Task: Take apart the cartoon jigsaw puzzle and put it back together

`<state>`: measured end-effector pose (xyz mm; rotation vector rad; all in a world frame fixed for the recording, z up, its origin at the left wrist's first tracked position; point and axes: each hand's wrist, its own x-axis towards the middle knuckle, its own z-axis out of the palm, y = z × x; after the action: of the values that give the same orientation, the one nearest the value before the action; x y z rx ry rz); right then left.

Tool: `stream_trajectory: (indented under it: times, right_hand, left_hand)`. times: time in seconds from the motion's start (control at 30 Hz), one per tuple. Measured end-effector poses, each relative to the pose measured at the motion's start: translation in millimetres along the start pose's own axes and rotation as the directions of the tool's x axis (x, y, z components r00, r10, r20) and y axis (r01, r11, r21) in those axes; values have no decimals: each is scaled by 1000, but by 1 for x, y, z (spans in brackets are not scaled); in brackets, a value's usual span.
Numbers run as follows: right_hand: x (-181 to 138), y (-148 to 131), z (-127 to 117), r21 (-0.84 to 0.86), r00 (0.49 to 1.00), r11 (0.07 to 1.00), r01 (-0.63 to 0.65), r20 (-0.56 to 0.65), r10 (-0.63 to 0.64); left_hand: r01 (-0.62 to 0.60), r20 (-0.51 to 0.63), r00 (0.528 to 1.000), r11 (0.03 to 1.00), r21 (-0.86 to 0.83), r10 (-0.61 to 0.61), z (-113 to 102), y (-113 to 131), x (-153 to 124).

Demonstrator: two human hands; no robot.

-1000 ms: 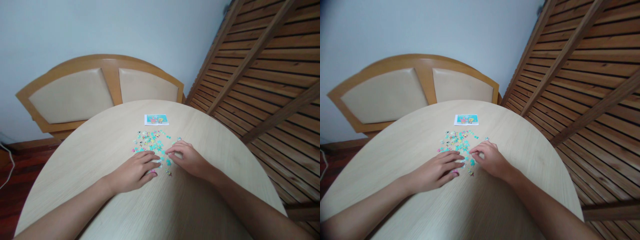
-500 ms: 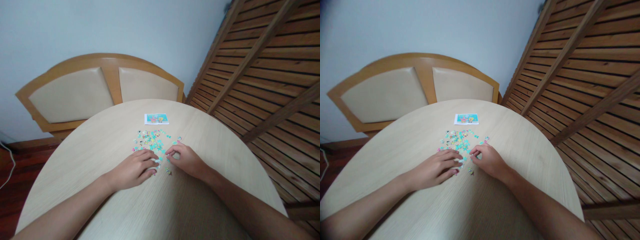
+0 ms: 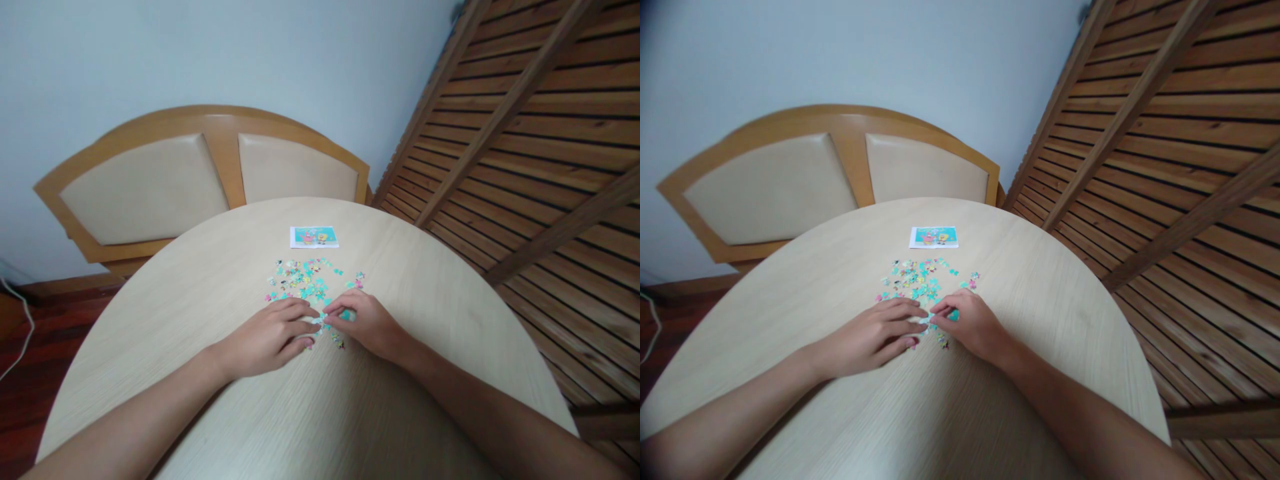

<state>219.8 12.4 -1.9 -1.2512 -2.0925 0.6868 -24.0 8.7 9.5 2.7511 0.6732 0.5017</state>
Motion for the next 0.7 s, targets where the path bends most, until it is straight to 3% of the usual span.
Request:
stream_trajectory:
  times: [0.7]
  right_hand:
    - [0, 1, 7, -48, 1000, 999, 21, -16, -22]
  left_hand:
    - [10, 3, 1000, 1000, -27, -10, -2, 1, 2]
